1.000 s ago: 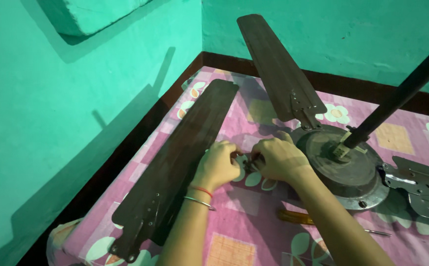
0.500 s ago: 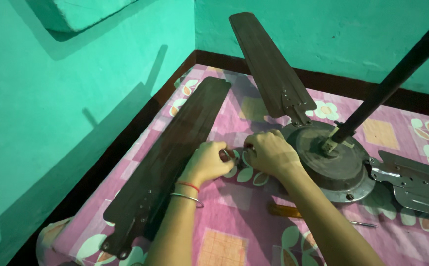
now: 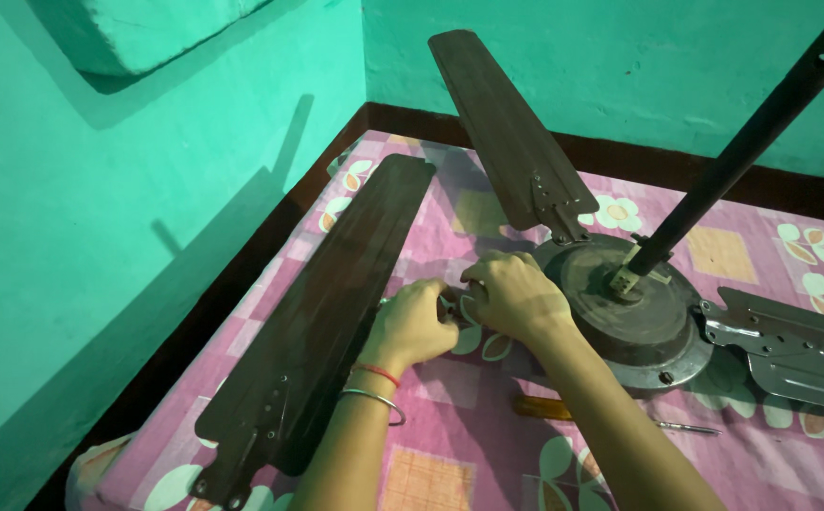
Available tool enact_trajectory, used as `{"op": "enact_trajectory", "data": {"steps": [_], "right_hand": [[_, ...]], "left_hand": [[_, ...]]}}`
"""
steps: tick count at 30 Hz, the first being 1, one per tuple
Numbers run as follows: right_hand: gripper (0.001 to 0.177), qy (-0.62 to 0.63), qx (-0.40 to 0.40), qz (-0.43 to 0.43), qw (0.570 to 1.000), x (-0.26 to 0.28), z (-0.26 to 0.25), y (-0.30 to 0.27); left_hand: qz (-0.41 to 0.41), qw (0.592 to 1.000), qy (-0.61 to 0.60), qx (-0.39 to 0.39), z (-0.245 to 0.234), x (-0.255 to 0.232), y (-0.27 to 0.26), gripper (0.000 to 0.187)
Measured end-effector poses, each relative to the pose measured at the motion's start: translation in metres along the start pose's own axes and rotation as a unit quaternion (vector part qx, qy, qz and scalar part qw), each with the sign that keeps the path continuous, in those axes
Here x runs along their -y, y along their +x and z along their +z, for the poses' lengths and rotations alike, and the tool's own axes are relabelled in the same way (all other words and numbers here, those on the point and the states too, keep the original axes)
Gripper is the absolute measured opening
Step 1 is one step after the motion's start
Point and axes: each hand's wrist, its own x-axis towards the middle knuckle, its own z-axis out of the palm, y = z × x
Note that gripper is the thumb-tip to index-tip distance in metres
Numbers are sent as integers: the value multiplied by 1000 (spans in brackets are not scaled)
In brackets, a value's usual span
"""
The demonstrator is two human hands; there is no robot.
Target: The person attaches ceiling fan blades to the fan motor housing using a screwdriver. They align each blade, insert screws, and tighten them to secure the blades in place.
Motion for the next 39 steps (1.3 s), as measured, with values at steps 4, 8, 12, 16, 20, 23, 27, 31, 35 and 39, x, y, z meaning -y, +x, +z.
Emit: {"op": "enact_trajectory", "data": {"steps": [4, 8, 12, 16, 20, 23, 27, 31, 35, 39], "right_hand": [[24, 18, -12, 24, 999, -2, 4, -1], [24, 55, -48, 18, 997, -3, 6, 0], [26, 81, -105, -8, 991, -5, 7, -2], [26, 85, -120, -13, 989, -9, 11, -3], [25, 79, -114, -28, 990, -9, 11, -6], [25, 102, -104, -25, 989, -3, 5, -15], [22, 161, -129, -63, 976, 1, -10, -38], [23, 171, -230, -122, 950, -13, -23, -66], [20, 140, -275, -88, 947, -45, -36, -103], [26, 114, -356, -30, 927, -94, -52, -133]], "left_hand": [[-37, 999, 6, 20, -2, -3, -2, 23], [5, 998, 35, -47, 8, 4, 1, 17], [-6, 996, 23, -90, 17, 15, 6, 18], [-5, 991, -56, -120, 27, 30, 12, 27], [43, 980, -131, -146, 33, 45, 15, 38], [52, 977, -147, -142, 35, 48, 16, 39], [15, 977, -156, -142, 35, 47, 18, 46], [-6, 987, -114, -113, 38, 53, 23, 57], [-30, 980, -170, -102, 46, 57, 30, 61], [94, 973, -45, -206, 49, 31, 24, 51]]}}
